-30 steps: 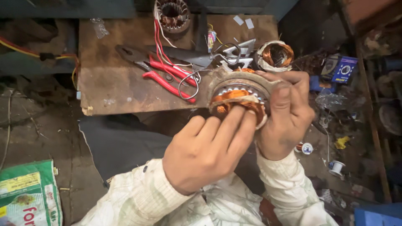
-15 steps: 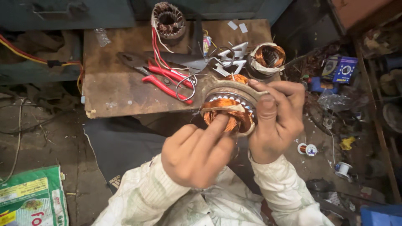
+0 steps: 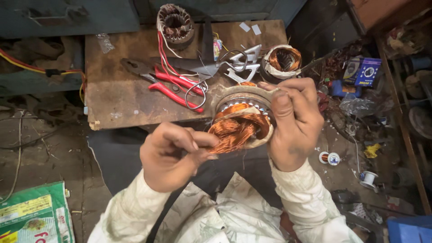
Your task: The person removes copper wire from a motor stator by hand and with shears. They pull out tangled wire bundles, cut binding strings, and continue extracting wire from the stator slots.
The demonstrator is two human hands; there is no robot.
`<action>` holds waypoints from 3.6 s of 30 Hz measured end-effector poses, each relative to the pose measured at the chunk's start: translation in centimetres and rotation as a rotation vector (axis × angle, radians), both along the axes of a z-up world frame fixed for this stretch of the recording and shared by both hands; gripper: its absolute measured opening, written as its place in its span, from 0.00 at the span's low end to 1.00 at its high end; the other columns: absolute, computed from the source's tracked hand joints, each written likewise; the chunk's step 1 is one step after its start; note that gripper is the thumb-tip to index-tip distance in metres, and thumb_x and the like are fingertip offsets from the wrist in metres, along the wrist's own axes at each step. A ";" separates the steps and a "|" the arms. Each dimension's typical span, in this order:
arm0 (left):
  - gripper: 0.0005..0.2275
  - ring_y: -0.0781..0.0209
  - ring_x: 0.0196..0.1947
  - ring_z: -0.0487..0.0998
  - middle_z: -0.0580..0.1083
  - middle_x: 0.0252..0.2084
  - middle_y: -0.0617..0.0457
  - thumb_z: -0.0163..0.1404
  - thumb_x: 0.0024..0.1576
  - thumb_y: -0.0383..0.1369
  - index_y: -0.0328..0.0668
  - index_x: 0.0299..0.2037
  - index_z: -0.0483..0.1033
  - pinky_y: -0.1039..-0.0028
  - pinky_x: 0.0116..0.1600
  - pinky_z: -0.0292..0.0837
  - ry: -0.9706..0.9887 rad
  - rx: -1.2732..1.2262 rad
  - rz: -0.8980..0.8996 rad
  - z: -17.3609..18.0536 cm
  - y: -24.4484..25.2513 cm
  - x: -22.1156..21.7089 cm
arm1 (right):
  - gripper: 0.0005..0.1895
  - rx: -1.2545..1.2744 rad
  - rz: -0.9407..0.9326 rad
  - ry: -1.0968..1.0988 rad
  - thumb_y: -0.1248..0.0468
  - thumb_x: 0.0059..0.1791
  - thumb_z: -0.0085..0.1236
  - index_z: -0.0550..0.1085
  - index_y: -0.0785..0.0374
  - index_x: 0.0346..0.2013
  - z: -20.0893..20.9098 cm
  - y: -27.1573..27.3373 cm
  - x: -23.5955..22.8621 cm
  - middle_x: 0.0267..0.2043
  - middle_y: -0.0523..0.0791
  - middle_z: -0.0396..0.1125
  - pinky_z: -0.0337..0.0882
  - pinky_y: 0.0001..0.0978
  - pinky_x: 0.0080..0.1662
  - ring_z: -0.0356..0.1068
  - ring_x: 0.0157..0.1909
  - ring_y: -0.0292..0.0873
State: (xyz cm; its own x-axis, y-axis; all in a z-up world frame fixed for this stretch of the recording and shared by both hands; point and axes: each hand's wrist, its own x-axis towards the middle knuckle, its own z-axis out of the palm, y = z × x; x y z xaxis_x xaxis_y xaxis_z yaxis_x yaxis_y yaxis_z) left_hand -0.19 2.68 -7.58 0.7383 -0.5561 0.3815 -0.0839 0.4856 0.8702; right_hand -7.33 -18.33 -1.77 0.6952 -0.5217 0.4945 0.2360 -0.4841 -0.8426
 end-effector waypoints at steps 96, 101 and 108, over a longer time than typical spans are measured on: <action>0.21 0.54 0.46 0.84 0.79 0.50 0.44 0.62 0.55 0.32 0.35 0.56 0.71 0.67 0.48 0.75 -0.306 0.566 0.243 1.3 -1.9 -11.7 | 0.24 0.164 -0.178 -0.254 0.56 0.63 0.58 0.71 0.77 0.35 -4.0 1.0 -0.9 0.44 0.43 0.60 0.57 0.24 0.43 0.57 0.39 0.33; 0.11 0.57 0.38 0.81 0.78 0.50 0.45 0.63 0.60 0.26 0.32 0.51 0.79 0.72 0.41 0.71 -0.815 0.482 0.605 6.2 -2.3 -8.1 | 0.24 0.062 -0.247 -0.192 0.56 0.65 0.56 0.71 0.77 0.35 -3.8 1.5 -1.2 0.43 0.42 0.61 0.59 0.24 0.43 0.57 0.37 0.32; 0.10 0.58 0.32 0.72 0.68 0.33 0.53 0.57 0.60 0.33 0.37 0.46 0.77 0.68 0.36 0.67 -0.859 0.895 0.915 6.9 -7.8 -4.0 | 0.23 0.072 -0.221 -0.200 0.57 0.64 0.57 0.73 0.76 0.36 -3.5 1.7 -0.4 0.44 0.42 0.61 0.59 0.25 0.42 0.58 0.39 0.33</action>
